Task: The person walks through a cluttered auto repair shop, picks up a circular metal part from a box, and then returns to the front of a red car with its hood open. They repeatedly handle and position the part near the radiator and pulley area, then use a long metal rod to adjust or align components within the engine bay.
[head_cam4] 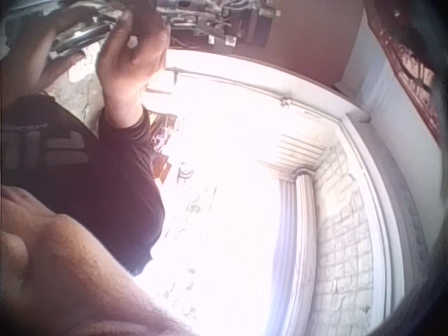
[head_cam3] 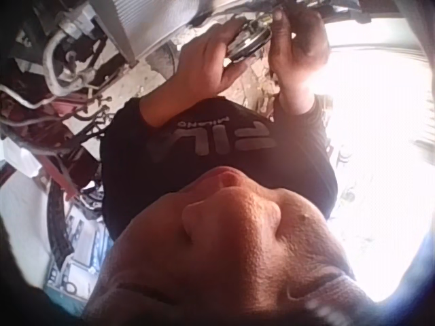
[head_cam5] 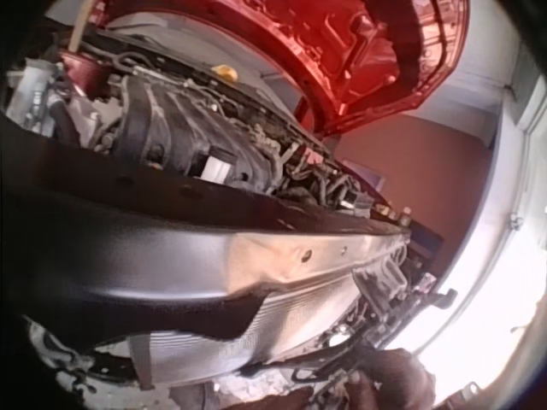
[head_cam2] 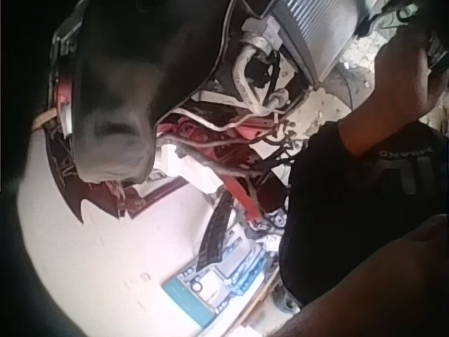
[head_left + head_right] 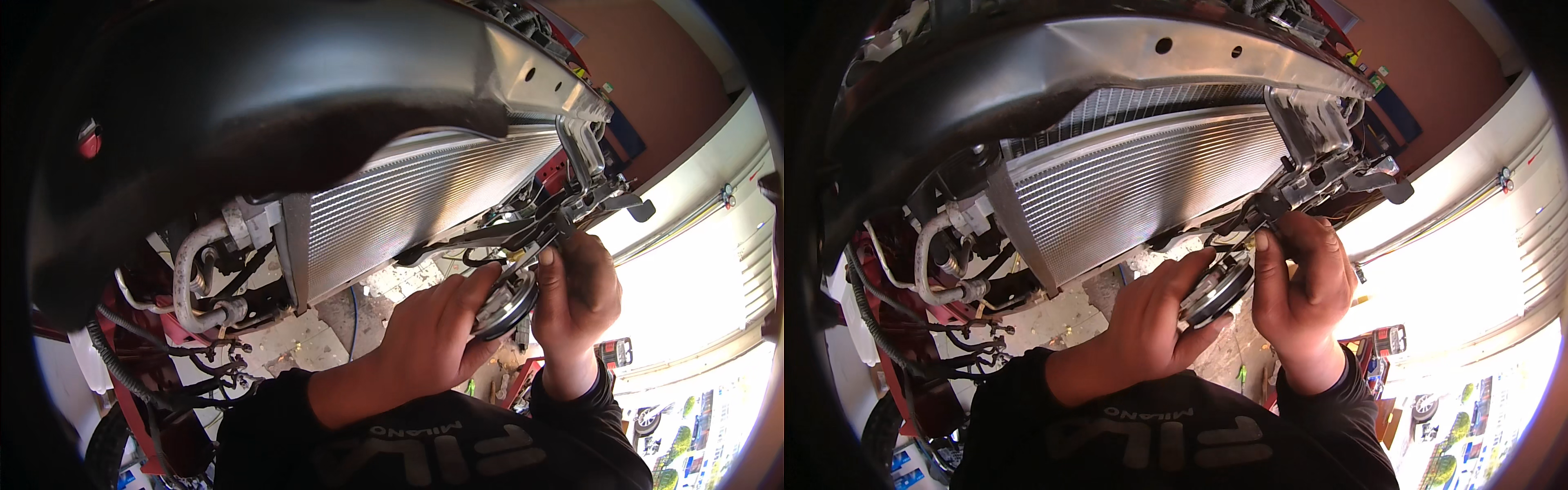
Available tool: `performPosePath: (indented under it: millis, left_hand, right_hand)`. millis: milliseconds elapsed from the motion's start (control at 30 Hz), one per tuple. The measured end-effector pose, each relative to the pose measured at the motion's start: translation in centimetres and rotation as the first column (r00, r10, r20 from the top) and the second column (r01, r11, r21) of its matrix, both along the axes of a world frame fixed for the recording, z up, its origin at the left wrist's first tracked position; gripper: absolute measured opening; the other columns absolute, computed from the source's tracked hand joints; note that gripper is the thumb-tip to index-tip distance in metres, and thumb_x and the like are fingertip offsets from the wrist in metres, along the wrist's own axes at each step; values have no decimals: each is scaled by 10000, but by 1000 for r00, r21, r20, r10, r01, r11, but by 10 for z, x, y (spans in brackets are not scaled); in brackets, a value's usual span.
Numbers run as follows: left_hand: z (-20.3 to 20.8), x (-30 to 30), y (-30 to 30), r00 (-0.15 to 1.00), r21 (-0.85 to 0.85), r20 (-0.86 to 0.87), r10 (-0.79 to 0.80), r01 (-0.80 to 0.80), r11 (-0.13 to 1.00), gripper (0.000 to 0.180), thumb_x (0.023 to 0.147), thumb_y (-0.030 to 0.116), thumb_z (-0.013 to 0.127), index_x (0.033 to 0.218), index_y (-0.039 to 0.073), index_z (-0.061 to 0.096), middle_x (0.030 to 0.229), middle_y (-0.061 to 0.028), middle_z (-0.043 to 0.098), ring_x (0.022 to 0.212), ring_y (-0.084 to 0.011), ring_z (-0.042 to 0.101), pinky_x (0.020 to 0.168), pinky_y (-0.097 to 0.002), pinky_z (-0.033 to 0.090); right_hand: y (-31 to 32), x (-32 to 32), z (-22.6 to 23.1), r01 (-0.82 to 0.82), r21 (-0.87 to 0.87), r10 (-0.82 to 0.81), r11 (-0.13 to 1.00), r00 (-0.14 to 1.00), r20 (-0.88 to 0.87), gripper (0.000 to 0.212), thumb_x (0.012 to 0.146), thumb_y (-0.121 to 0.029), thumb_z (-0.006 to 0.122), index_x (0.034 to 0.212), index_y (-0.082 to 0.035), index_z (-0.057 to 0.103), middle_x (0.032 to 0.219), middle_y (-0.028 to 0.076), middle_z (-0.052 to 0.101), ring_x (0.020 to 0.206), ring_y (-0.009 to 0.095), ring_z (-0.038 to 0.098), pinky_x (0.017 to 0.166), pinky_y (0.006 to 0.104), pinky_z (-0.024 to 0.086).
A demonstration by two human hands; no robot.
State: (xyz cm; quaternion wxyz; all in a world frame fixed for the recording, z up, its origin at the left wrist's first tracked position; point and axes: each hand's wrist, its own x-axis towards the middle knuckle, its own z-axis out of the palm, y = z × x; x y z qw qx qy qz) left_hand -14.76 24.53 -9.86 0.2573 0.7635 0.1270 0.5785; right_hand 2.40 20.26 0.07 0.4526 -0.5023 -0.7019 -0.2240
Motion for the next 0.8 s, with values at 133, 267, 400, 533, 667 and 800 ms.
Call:
performPosePath:
  millis: [133, 267, 400, 533, 667, 800]
  left_hand:
    - [-7, 24, 0, 985, -163, 146, -89, 113, 980, 638, 957, 164, 838, 1457, -92, 537, 1250, -277, 716, 1030, -406, 777, 850, -441, 632]
    - [-10, 48, 4, 965, -304, 214, -153, 214, 928, 632, 935, 127, 850, 1472, -35, 557, 1262, -222, 736, 1087, -313, 776, 894, -396, 615]
    - [-13, 69, 17, 944, -278, 306, -122, 211, 937, 572, 911, 98, 864, 1414, -19, 617, 1250, -165, 677, 915, -204, 758, 650, -290, 605]
    - [-17, 76, 19, 950, -284, 301, -80, 170, 944, 511, 899, 92, 870, 1342, -26, 646, 1236, -157, 670, 931, -203, 736, 689, -295, 592]
    - [-22, 74, 19, 940, -207, 328, -94, 168, 964, 529, 903, 102, 863, 1365, -12, 633, 1198, -159, 698, 947, -229, 736, 752, -330, 593]
    - [-22, 75, 11, 928, -306, 347, -134, 247, 919, 567, 906, 102, 859, 1399, -26, 608, 1193, -156, 742, 986, -214, 751, 801, -334, 607]
  right_hand:
    - [-4, -1, 15, 45, 22, -49, 999, 972, 230, 246, 919, 76, 790, 1141, 59, 684, 925, 166, 726, 760, 276, 742, 664, 334, 579]
    - [-3, -1, 25, 14, 31, -24, 999, 941, 337, 268, 899, 84, 793, 1143, 51, 687, 936, 172, 720, 767, 315, 737, 665, 373, 594]
    - [-3, 1, 30, -19, 35, 3, 999, 907, 421, 276, 897, 87, 783, 1151, 47, 684, 957, 171, 713, 766, 335, 724, 669, 411, 602]
    - [-1, 5, 32, -56, 27, 38, 998, 894, 447, 260, 907, 82, 770, 1149, 36, 687, 963, 162, 706, 765, 333, 717, 674, 414, 601]
    - [1, 8, 31, -93, 21, 77, 995, 908, 412, 271, 887, 104, 790, 1137, 56, 696, 965, 173, 724, 775, 322, 722, 691, 376, 587]
    - [-1, 8, 30, -106, 8, 96, 994, 922, 374, 280, 876, 123, 790, 1137, 70, 701, 974, 179, 735, 794, 319, 725, 710, 359, 582]
